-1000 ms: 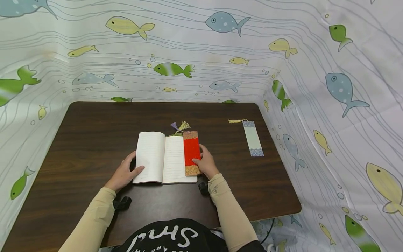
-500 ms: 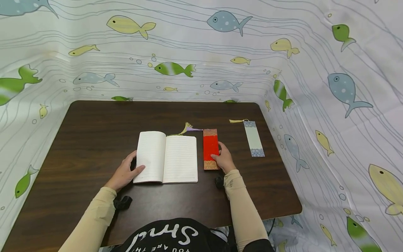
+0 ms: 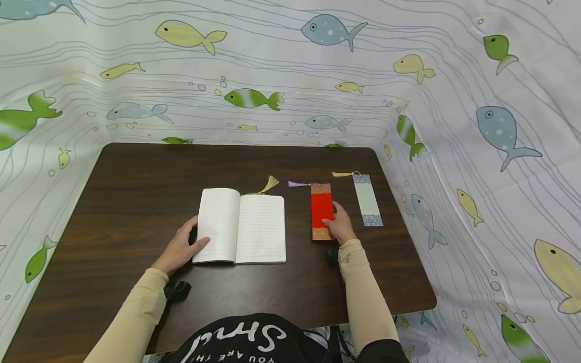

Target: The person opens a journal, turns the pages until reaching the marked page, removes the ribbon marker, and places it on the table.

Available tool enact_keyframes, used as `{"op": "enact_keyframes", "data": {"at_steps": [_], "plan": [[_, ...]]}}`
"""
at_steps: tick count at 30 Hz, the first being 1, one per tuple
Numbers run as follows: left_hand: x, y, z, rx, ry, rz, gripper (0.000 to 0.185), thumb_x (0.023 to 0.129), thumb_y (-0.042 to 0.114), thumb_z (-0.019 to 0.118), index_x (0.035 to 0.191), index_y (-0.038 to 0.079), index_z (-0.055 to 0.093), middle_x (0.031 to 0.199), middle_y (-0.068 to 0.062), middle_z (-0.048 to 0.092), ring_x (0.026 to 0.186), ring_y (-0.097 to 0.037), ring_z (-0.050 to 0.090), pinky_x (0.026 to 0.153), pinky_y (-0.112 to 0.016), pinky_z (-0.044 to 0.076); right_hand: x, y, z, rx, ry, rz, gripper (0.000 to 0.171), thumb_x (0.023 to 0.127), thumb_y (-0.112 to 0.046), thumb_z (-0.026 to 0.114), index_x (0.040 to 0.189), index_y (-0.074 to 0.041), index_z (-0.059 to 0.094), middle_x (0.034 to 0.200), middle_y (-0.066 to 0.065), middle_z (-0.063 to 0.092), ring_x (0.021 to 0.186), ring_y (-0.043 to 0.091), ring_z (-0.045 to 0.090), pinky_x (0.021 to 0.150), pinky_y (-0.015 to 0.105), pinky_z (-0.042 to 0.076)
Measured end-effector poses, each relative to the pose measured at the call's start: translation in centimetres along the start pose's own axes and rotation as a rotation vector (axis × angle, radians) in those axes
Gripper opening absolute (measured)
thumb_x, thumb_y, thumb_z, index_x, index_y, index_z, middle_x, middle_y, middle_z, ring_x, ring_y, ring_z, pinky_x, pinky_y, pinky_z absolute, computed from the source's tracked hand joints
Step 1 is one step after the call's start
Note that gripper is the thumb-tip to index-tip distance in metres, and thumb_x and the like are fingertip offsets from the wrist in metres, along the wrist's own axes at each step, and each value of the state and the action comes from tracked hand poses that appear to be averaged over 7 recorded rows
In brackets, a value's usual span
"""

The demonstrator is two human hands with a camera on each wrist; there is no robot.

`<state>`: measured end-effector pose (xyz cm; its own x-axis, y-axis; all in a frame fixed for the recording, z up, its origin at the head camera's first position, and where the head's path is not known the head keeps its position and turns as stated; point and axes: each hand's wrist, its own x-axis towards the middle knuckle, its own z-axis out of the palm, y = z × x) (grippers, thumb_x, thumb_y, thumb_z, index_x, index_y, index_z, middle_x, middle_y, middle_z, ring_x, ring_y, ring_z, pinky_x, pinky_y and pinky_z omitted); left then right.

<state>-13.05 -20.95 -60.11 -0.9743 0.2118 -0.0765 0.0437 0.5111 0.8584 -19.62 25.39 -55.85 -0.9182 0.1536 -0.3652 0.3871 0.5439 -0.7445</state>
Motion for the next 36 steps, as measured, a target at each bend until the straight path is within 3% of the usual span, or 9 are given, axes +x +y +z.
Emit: {"op": "enact_keyframes", "data": {"at_steps": [5, 8, 11, 21, 28, 31, 36], "plan": [[-0.1, 0.0, 0.0, -0.005, -0.001, -0.005, 0.084, 0.099, 0.040, 0.067, 0.160, 0.001, 0.025, 0.165, -0.023, 0.021, 0.149, -0.046, 0.018, 0.115, -0.067, 0.019, 0.4, 0.4, -1.3, -0.097, 0.035, 0.016, 0.076, 0.099, -0.006, 0.066, 0.161, -0.005, 0.021, 0.121, 0.027, 0.056, 0.097, 0.037, 0.060, 0.084, 0.046, 0.056], [-0.1, 0.1, 0.0, -0.008, 0.002, -0.006, 0.084, 0.099, 0.041, 0.067, 0.160, 0.001, 0.025, 0.164, -0.023, 0.021, 0.149, -0.045, 0.019, 0.115, -0.067, 0.019, 0.8, 0.5, -2.0, -0.171, 0.056, 0.000, 0.076, 0.099, -0.005, 0.065, 0.160, -0.001, 0.020, 0.138, 0.031, 0.050, 0.118, 0.044, 0.056, 0.100, 0.056, 0.049], [-0.1, 0.1, 0.0, -0.008, 0.004, -0.007, 0.084, 0.098, 0.041, 0.067, 0.159, 0.001, 0.025, 0.164, -0.023, 0.021, 0.149, -0.046, 0.019, 0.115, -0.067, 0.019, 1.1, 0.4, -2.6, -0.237, 0.075, -0.022, 0.076, 0.099, -0.004, 0.065, 0.160, 0.001, 0.020, 0.147, 0.032, 0.044, 0.127, 0.047, 0.050, 0.106, 0.059, 0.043], [-0.1, 0.1, 0.0, -0.007, -0.013, -0.014, 0.087, 0.098, 0.043, 0.067, 0.160, 0.001, 0.023, 0.165, -0.024, 0.019, 0.150, -0.046, 0.017, 0.115, -0.067, 0.020, 0.8, -0.3, -3.1, -0.451, 0.201, 0.031, 0.062, 0.098, -0.010, 0.066, 0.151, 0.005, 0.037, 0.136, 0.033, 0.055, 0.118, 0.048, 0.057, 0.099, 0.060, 0.047], [-0.1, 0.2, -0.1, -0.018, -0.009, -0.006, 0.087, 0.098, 0.042, 0.067, 0.160, 0.001, 0.022, 0.165, -0.023, 0.019, 0.150, -0.046, 0.017, 0.115, -0.067, 0.020, 1.0, -0.4, -2.8, -0.497, 0.271, 0.034, 0.051, 0.096, -0.012, 0.066, 0.138, 0.011, 0.048, 0.123, 0.035, 0.053, 0.113, 0.050, 0.053, 0.093, 0.061, 0.048], [-0.1, 0.2, -0.2, -0.018, -0.005, 0.007, 0.086, 0.098, 0.040, 0.068, 0.160, 0.000, 0.023, 0.165, -0.024, 0.019, 0.150, -0.046, 0.017, 0.115, -0.067, 0.020, 1.1, -0.4, -2.7, -0.517, 0.276, 0.033, 0.046, 0.096, -0.013, 0.065, 0.134, 0.010, 0.052, 0.121, 0.034, 0.058, 0.110, 0.049, 0.056, 0.091, 0.060, 0.050], [-0.1, -0.1, -0.3, -0.010, -0.001, 0.003, 0.086, 0.098, 0.041, 0.068, 0.160, 0.000, 0.024, 0.165, -0.024, 0.019, 0.149, -0.047, 0.017, 0.114, -0.067, 0.021, 1.5, -0.4, -2.6, -0.525, 0.207, 0.050, 0.040, 0.100, -0.013, 0.059, 0.134, 0.007, 0.054, 0.128, 0.030, 0.062, 0.110, 0.044, 0.062, 0.092, 0.057, 0.051]]}}
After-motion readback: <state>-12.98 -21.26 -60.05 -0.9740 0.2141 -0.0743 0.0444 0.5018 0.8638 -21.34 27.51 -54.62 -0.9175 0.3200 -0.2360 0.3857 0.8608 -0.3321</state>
